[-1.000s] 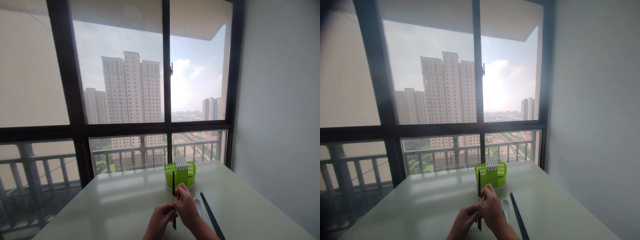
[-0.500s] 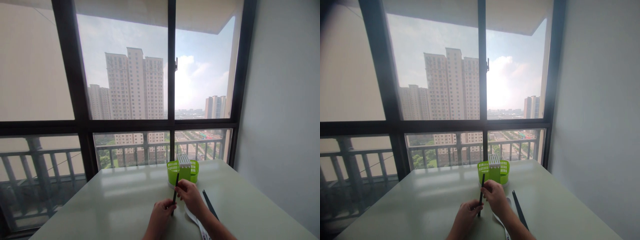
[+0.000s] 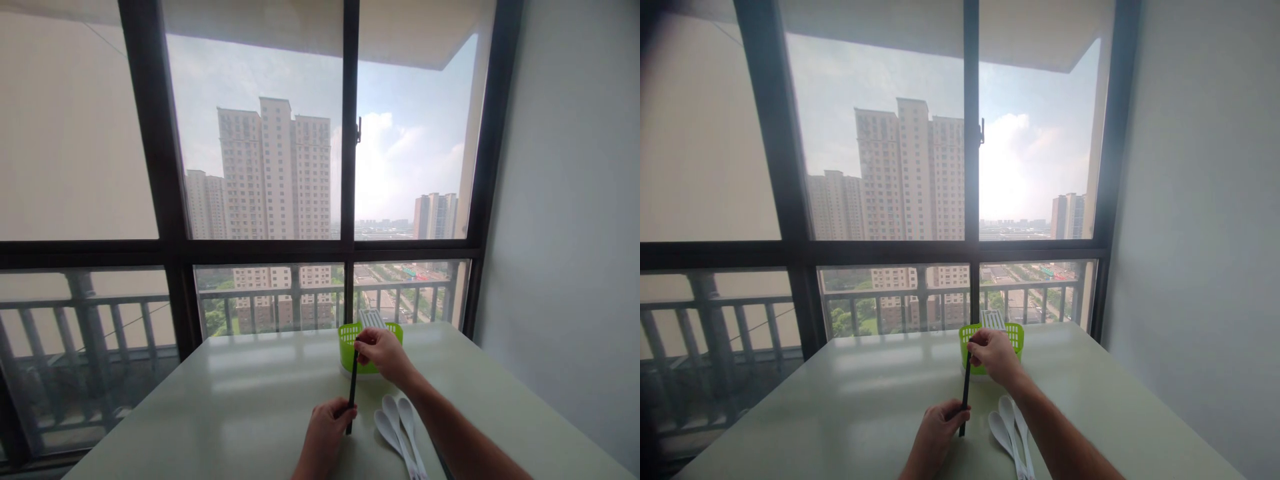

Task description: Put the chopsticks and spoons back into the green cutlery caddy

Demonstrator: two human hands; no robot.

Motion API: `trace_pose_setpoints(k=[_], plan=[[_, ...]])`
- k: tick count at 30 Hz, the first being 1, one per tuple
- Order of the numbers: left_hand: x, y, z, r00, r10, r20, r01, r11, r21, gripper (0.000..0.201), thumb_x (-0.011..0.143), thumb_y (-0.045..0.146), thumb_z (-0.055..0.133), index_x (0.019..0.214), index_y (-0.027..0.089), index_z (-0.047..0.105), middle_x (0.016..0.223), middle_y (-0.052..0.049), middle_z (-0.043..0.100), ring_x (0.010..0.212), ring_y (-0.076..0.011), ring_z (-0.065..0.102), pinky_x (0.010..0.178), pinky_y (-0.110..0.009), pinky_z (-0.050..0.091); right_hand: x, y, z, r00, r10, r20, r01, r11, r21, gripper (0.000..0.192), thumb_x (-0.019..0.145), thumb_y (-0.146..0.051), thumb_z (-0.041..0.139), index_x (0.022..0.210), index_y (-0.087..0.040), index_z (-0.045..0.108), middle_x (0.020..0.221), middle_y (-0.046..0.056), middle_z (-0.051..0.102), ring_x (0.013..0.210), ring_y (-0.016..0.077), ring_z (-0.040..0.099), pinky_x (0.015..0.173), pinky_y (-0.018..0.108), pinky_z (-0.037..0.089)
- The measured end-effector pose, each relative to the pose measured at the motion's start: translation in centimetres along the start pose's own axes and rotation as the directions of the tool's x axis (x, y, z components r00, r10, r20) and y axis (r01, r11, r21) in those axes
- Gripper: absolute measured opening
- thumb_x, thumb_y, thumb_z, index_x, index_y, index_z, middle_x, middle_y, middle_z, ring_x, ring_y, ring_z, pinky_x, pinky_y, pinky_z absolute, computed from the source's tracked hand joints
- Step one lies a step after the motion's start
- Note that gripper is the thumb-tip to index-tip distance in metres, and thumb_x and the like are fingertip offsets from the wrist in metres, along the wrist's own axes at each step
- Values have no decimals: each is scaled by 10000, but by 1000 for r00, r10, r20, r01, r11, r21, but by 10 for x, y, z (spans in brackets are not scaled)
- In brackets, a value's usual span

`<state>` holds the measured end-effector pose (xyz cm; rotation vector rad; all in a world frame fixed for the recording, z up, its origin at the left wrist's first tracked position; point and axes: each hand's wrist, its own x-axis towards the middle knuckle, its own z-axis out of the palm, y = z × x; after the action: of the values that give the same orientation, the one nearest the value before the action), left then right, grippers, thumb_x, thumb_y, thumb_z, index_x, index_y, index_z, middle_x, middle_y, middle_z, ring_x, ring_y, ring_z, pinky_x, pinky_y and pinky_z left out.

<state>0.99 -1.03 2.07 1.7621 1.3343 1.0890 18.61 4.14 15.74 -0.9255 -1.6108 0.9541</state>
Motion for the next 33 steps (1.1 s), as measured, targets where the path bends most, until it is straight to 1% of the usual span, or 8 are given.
trace_pose_setpoints(k=[4,7,10,15,19,22,27,33], plan=[[3,-9,0,993,-24,-119,18,999,-49,548,887,520,582,1313,185,661,1038,-68,768,863,-220,699,766,-282,515,45,-30,-24,994,-93,-50,90,994,-60,353,776,-512,735,812,-165,678,644,18,699,564,174,687,556,266,568],[3,-16,1,971,-70,-229,64,997,-33,577,937,587,457,1269,153,640,1057,-108,741,906,-236,690,826,-317,514,84,-51,-49,967,-177,-184,152,978,-141,393,787,-536,712,878,-155,699,686,36,720,611,181,707,589,267,581],[4,-19,3,963,-83,-257,83,997,-13,500,952,558,425,1156,162,653,1072,-121,730,937,-246,678,866,-338,499,114,-55,-62,942,-194,-274,141,969,-203,377,833,-507,660,934,-148,715,738,52,738,678,185,722,623,253,570],[5,-18,6,964,-60,-260,65,998,13,412,968,524,407,1050,195,642,1022,-100,727,912,-239,662,858,-332,475,132,-23,-48,926,-143,-349,21,943,-332,259,836,-394,679,914,-162,761,865,68,780,835,209,728,745,266,543],[4,-17,7,966,-66,-249,76,997,30,369,975,499,402,998,208,628,987,-87,723,901,-233,655,839,-319,461,136,8,-29,948,-2,-319,-125,918,-377,195,836,-324,700,896,-159,785,886,69,792,837,201,726,748,261,523],[4,-18,7,969,-65,-240,76,996,40,363,980,502,399,975,217,623,978,-78,720,905,-229,654,835,-309,455,139,22,-22,951,109,-289,-222,891,-397,178,848,-306,706,898,-158,793,909,75,795,826,190,727,729,254,517],[4,-19,9,968,-70,-241,83,996,45,361,981,508,405,954,223,625,968,-71,718,900,-226,650,827,-298,450,144,25,-20,931,215,-297,-336,824,-456,181,861,-324,716,913,-169,793,986,83,789,853,193,718,750,267,522],[3,-18,10,967,-67,-245,81,996,48,355,981,507,407,941,228,624,946,-62,714,882,-223,648,811,-294,446,151,22,-17,906,245,-346,-406,738,-539,187,861,-353,726,906,-183,789,1013,81,779,989,244,694,933,369,495]])
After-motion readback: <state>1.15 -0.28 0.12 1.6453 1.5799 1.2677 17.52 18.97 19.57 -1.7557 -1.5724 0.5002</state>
